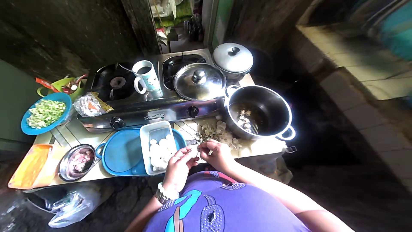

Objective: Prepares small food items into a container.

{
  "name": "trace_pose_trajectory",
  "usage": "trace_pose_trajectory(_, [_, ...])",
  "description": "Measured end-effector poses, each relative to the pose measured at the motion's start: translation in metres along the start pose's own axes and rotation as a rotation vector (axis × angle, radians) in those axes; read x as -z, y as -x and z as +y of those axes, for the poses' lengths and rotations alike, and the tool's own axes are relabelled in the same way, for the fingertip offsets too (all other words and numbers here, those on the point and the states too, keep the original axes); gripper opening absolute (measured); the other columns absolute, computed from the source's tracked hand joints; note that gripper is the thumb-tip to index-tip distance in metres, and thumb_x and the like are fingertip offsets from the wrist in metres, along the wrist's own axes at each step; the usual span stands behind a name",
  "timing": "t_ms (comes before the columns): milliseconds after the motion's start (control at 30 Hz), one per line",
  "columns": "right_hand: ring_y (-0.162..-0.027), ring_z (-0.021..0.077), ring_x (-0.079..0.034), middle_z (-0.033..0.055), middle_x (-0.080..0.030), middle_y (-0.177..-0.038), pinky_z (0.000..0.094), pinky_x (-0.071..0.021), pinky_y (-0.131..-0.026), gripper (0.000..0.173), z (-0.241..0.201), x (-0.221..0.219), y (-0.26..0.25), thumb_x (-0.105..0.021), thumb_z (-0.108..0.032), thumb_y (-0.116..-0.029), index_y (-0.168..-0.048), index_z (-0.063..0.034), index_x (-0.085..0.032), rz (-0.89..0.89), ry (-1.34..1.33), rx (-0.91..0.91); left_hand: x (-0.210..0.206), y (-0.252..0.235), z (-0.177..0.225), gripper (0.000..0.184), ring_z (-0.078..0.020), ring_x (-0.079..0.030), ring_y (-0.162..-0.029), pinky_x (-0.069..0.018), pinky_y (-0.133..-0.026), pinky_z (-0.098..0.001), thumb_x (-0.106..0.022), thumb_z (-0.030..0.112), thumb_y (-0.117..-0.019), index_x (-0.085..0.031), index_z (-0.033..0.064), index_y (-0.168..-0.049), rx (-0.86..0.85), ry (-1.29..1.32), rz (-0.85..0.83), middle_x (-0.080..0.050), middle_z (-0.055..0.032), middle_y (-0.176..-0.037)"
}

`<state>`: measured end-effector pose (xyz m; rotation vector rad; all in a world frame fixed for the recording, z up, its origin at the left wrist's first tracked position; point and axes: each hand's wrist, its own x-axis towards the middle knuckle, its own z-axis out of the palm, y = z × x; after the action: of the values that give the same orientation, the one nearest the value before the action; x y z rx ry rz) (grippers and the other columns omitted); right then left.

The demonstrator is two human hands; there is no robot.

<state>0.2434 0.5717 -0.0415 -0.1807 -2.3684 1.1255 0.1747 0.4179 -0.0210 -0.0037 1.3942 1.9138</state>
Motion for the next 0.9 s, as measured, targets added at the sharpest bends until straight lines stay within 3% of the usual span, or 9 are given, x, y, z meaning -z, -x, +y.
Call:
trace_pose_trajectory(167, [-0.072, 0.0142, -0.069, 0.0129, -0.073, -0.085, 0.0240, -0.0554, -0.068, 0.018, 0.008, 0.011, -0.006, -0.062, -0.007, -0.0883, -0.094, 0.0009, -0.077, -0.020, 0.044, -0.056, 0.001, -0.001, 0.004, 0.024, -0.0136, -0.070, -0.077, -0.0587, -0.072, -0.0257, -0.040, 0.003, -0.1061, -0.059, -0.0042, -0.120, 0.095, 0.079, 0.021, -0.071, -0.0098, -0.093])
trace_pose_trajectory(200, [-0.076, 0.0169, -0.070, 0.0145, -0.073, -0.088, 0.0263, -0.0561, -0.072, 0.020, 0.009, 0.015, -0.009, -0.061, -0.009, -0.0913, -0.097, 0.0009, -0.078, -0.048, 0.068, -0.084, 0.001, -0.001, 0.005, 0.025, -0.0137, -0.070, -0.077, -0.0589, -0.073, -0.0259, -0.040, 0.003, -0.1065, -0.059, -0.0046, -0.120, 0.099, 0.090, 0.019, -0.071, -0.0103, -0.094])
trace_pose_trajectory(267, [-0.096, 0.0253, -0.069, 0.0197, -0.072, -0.105, 0.0337, -0.0556, -0.088, 0.024, 0.010, 0.023, -0.015, -0.062, -0.016, -0.0986, -0.104, 0.0005, -0.078, -0.148, 0.101, -0.177, 0.001, -0.002, 0.005, 0.025, -0.0141, -0.070, -0.078, -0.0592, -0.075, -0.0267, -0.039, 0.002, -0.1064, -0.058, -0.0055, -0.121, 0.096, 0.116, 0.018, -0.071, -0.0099, -0.094])
trace_pose_trajectory(333, [-0.103, 0.0277, -0.066, 0.0222, -0.068, -0.110, 0.0347, -0.0533, -0.092, 0.020, 0.013, 0.022, -0.017, -0.066, -0.016, -0.0966, -0.103, -0.0016, -0.079, -0.135, 0.085, -0.192, 0.002, -0.002, 0.004, 0.024, -0.0139, -0.070, -0.079, -0.0593, -0.077, -0.0266, -0.041, -0.001, -0.1045, -0.058, -0.0058, -0.120, 0.082, 0.143, 0.007, -0.070, -0.0092, -0.094])
trace_pose_trajectory(433, [-0.086, 0.0146, -0.064, 0.0175, -0.068, -0.103, 0.0228, -0.0530, -0.077, 0.020, 0.007, 0.023, -0.016, -0.063, -0.015, -0.0971, -0.104, -0.0019, -0.077, -0.157, -0.017, -0.158, 0.000, -0.003, 0.004, 0.023, -0.0126, -0.070, -0.079, -0.0591, -0.077, -0.0254, -0.044, -0.003, -0.1040, -0.058, -0.0061, -0.121, 0.080, 0.144, -0.001, -0.071, -0.0090, -0.095])
trace_pose_trajectory(533, [-0.084, 0.0077, -0.065, 0.0114, -0.072, -0.099, 0.0204, -0.0536, -0.078, 0.027, 0.004, 0.021, -0.014, -0.064, -0.024, -0.1000, -0.108, -0.0018, -0.077, -0.276, -0.202, -0.150, -0.001, -0.003, 0.005, 0.027, -0.0117, -0.069, -0.076, -0.0589, -0.073, -0.0241, -0.041, 0.002, -0.1064, -0.058, -0.0051, -0.125, 0.106, 0.120, -0.012, -0.071, -0.0096, -0.097])
trace_pose_trajectory(700, [-0.076, -0.0043, -0.059, -0.0015, -0.069, -0.088, 0.0151, -0.0495, -0.072, 0.018, 0.001, 0.027, -0.017, -0.066, -0.018, -0.0989, -0.100, -0.0016, -0.073, -0.334, -0.431, -0.346, 0.003, -0.004, 0.002, 0.028, -0.0104, -0.069, -0.074, -0.0593, -0.070, -0.0229, -0.041, 0.002, -0.1044, -0.059, -0.0037, -0.125, 0.096, 0.103, -0.094, -0.071, -0.0086, -0.094])
trace_pose_trajectory(800, [-0.087, 0.0087, -0.063, 0.0124, -0.069, -0.105, 0.0224, -0.0521, -0.080, 0.026, 0.001, 0.027, -0.013, -0.059, -0.018, -0.1026, -0.114, 0.0023, -0.071, -0.362, -0.343, -0.171, 0.000, -0.004, 0.003, 0.026, -0.0106, -0.069, -0.073, -0.0592, -0.068, -0.0229, -0.042, 0.003, -0.1040, -0.059, -0.0017, -0.123, 0.110, 0.080, -0.086, -0.071, -0.0088, -0.097])
trace_pose_trajectory(900, [-0.087, 0.0158, -0.064, 0.0200, -0.068, -0.110, 0.0244, -0.0530, -0.077, 0.034, 0.005, 0.021, -0.009, -0.069, -0.022, -0.0977, -0.121, 0.0034, -0.069, -0.400, -0.284, 0.037, -0.003, -0.005, 0.002, 0.025, -0.0133, -0.070, -0.075, -0.0598, -0.065, -0.0262, -0.041, 0.006, -0.1056, -0.057, 0.0013, -0.124, 0.130, 0.025, -0.076, -0.072, -0.0088, -0.095])
